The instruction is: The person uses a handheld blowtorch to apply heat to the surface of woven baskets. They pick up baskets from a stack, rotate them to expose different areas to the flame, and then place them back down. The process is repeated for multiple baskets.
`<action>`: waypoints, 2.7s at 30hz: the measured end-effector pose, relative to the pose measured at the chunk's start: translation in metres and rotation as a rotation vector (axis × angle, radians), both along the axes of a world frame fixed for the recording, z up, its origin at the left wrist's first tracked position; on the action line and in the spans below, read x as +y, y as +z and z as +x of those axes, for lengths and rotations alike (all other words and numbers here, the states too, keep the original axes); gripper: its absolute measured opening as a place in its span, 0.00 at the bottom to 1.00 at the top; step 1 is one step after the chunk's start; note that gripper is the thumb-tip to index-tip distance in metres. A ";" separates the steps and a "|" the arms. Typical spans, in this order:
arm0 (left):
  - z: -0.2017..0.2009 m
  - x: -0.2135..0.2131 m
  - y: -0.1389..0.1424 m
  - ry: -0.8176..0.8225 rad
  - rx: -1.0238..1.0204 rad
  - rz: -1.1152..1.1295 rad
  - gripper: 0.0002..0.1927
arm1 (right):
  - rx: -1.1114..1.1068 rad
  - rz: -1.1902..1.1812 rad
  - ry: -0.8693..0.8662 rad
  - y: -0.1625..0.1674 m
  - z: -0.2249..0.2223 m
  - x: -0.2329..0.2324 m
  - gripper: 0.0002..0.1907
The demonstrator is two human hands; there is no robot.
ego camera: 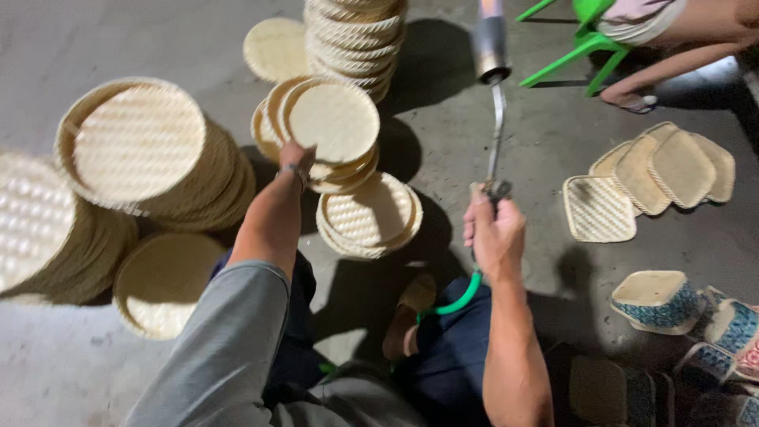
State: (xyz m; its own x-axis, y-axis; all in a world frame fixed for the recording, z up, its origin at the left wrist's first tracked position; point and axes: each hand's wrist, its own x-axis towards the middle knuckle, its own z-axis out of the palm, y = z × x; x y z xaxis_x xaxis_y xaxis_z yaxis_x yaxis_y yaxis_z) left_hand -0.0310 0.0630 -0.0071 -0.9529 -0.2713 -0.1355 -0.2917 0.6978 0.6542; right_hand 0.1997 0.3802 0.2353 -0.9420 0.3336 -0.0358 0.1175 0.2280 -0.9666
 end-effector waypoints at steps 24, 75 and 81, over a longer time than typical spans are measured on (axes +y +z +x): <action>-0.011 -0.009 0.031 0.606 0.082 1.248 0.14 | -0.127 0.249 0.195 0.000 -0.008 -0.008 0.19; 0.050 -0.106 0.116 0.114 0.837 0.525 0.08 | -0.243 0.480 0.378 0.009 0.004 -0.047 0.27; 0.050 -0.108 0.117 0.112 0.780 0.479 0.08 | -0.293 0.460 0.438 0.007 0.001 -0.042 0.25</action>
State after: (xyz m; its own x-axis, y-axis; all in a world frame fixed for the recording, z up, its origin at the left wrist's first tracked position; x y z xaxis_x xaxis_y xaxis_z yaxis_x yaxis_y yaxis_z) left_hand 0.0189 -0.0453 0.1098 -0.7931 -0.4480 0.4126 0.3036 0.2964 0.9055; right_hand 0.2003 0.3385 0.2419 -0.9664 -0.0325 -0.2549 0.1623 0.6920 -0.7034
